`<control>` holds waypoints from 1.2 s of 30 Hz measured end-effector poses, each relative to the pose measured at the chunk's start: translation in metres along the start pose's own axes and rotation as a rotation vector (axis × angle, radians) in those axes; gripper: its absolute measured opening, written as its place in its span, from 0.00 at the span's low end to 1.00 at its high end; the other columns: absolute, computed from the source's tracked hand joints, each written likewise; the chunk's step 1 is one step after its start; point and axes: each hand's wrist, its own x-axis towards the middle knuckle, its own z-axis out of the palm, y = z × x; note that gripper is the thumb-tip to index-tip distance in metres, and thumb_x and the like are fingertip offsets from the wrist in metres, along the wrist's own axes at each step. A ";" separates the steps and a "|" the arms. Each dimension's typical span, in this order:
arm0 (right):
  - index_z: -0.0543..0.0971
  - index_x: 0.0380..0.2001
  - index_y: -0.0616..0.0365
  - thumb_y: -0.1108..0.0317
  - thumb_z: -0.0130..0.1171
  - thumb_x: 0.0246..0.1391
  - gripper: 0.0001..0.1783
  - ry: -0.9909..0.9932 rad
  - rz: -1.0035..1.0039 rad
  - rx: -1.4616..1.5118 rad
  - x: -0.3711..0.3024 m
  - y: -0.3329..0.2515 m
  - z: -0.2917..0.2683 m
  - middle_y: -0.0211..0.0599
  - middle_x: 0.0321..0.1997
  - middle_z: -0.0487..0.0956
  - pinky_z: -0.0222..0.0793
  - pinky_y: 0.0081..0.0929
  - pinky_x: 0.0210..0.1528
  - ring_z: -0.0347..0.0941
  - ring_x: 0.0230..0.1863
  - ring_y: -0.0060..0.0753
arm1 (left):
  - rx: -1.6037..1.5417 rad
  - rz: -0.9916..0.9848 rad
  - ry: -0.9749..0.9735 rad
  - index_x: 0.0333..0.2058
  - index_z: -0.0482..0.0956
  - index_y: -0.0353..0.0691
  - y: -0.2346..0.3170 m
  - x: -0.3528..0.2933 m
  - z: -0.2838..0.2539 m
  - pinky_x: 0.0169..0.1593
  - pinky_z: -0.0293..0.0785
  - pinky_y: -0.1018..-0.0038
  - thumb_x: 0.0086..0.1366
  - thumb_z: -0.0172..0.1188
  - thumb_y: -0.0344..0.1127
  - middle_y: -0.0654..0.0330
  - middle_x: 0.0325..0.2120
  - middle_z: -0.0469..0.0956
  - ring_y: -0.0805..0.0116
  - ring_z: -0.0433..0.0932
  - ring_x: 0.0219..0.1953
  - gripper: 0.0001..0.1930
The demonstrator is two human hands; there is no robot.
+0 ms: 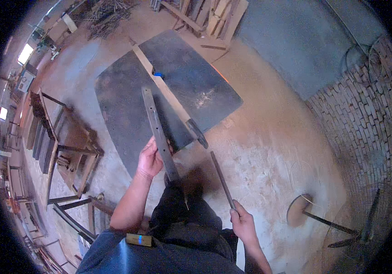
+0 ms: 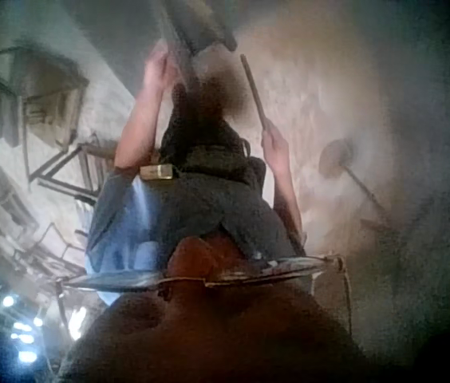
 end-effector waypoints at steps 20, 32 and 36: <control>0.70 0.59 0.56 0.57 0.50 0.63 0.25 -0.088 -0.035 -0.248 0.004 -0.007 0.008 0.59 0.47 0.78 0.71 0.39 0.51 0.75 0.50 0.58 | 1.702 -0.081 0.469 0.50 0.67 0.27 -0.003 0.117 0.008 0.51 0.70 0.51 0.65 0.50 0.43 0.33 0.40 0.77 0.36 0.75 0.46 0.23; 0.72 0.57 0.57 0.60 0.52 0.62 0.23 -0.069 -0.087 -0.406 0.022 -0.029 0.023 0.60 0.37 0.79 0.73 0.42 0.44 0.78 0.40 0.59 | 1.660 0.041 0.532 0.53 0.58 0.30 -0.008 0.111 0.022 0.48 0.70 0.47 0.66 0.49 0.40 0.31 0.36 0.76 0.32 0.75 0.43 0.23; 0.73 0.56 0.59 0.63 0.53 0.61 0.21 -0.066 -0.072 -0.435 0.029 -0.057 0.035 0.60 0.33 0.79 0.73 0.41 0.41 0.79 0.38 0.58 | 1.682 0.079 0.504 0.52 0.57 0.26 0.008 0.123 0.014 0.47 0.70 0.47 0.66 0.50 0.38 0.30 0.35 0.76 0.32 0.75 0.42 0.24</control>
